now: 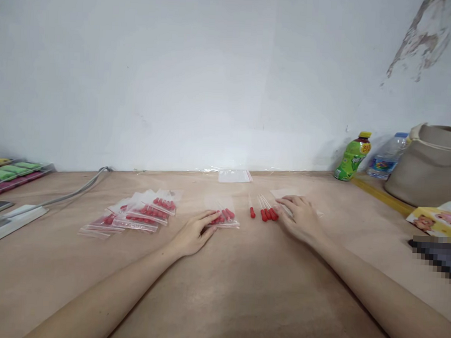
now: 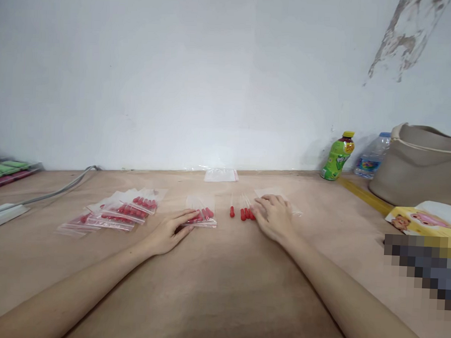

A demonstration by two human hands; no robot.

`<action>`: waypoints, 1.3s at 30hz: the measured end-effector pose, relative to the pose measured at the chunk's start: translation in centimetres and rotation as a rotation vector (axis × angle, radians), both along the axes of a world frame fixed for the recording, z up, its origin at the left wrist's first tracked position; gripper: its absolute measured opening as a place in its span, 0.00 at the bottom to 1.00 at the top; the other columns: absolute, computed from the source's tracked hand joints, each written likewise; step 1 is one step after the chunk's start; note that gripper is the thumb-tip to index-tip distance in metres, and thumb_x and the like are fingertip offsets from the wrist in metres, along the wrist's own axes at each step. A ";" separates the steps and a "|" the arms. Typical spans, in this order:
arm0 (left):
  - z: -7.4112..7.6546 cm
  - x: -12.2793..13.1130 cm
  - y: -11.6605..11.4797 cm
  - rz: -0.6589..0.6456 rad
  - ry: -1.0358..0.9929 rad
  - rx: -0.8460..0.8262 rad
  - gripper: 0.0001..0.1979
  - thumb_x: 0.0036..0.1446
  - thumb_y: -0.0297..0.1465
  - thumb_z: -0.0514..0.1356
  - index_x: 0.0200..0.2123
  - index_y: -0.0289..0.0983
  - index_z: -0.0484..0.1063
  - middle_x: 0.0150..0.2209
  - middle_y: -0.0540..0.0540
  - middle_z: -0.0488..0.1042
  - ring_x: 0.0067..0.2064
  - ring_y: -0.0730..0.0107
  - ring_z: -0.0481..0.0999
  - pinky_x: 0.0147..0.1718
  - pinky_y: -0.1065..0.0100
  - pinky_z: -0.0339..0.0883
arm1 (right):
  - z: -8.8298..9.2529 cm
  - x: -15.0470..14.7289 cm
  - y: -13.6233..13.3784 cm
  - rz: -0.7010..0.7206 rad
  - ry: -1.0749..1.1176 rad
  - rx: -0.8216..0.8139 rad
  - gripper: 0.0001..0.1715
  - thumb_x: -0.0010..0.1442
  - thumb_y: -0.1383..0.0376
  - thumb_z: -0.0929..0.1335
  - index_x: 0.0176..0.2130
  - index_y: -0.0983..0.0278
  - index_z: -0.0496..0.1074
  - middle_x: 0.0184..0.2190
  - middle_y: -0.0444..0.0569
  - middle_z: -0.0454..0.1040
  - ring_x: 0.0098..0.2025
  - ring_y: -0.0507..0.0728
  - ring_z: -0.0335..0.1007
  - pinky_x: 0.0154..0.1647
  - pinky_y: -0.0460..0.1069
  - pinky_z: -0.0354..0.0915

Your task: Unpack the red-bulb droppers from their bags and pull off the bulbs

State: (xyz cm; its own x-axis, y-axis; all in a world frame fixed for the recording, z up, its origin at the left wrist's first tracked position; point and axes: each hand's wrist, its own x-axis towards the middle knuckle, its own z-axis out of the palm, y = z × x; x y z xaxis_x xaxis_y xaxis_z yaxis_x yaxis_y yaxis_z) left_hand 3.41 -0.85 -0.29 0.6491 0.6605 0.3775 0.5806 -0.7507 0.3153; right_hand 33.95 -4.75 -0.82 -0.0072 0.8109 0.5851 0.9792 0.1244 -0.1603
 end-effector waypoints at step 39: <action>-0.3 2.0 0.2 -0.119 -0.188 0.045 0.08 0.56 0.27 0.50 0.31 0.36 0.69 0.34 0.46 0.71 0.36 0.70 0.70 0.36 0.68 0.65 | -1.3 -10.4 1.4 0.523 -0.128 0.212 0.10 0.58 0.67 0.62 0.31 0.59 0.72 0.33 0.46 0.71 0.37 0.55 0.58 0.36 0.52 0.48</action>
